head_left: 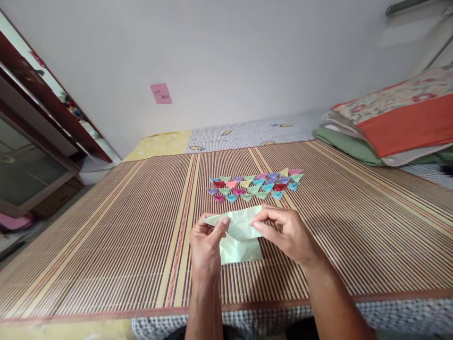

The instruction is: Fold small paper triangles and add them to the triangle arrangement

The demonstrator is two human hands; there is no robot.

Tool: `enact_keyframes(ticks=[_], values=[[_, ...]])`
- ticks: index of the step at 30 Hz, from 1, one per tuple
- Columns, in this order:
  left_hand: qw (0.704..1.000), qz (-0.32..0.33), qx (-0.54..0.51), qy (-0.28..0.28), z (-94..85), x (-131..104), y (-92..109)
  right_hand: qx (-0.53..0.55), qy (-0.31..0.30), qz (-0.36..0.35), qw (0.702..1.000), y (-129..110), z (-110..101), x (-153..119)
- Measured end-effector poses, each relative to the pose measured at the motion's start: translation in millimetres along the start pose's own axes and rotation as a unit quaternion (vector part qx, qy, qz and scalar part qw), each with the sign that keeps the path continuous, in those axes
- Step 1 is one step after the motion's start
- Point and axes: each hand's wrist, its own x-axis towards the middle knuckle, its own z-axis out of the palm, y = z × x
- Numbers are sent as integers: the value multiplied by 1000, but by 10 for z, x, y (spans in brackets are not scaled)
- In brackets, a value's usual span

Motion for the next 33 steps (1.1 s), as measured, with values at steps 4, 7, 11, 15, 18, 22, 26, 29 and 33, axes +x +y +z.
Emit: enact_keyframes(ticks=[4, 7, 11, 15, 18, 22, 26, 29, 33], values=[[1000, -8, -8, -6, 37, -11, 13, -15, 53, 4, 998, 19, 45, 31], [1000, -21, -13, -15, 64, -24, 26, -26, 70, 0, 997, 44, 62, 34], [999, -30, -23, -27, 85, -46, 38, -33, 72, -2, 997, 72, 50, 18], [998, -18, -45, -36, 102, -58, 45, -36, 72, 1, 997, 78, 47, 19], [998, -6, -49, -34, 113, -56, 49, -29, 75, 3, 997, 78, 57, 26], [999, 3, -40, -30, 127, -52, 47, -20, 80, 8, 997, 86, 71, 28], [999, 5, -46, -29, 148, -58, 39, -14, 83, 15, 996, 103, 81, 28], [998, -3, -57, -30, 154, -57, 30, -13, 86, 17, 996, 114, 85, 26], [998, -11, -39, -39, 140, -39, 7, -20, 88, 15, 996, 119, 83, 20]])
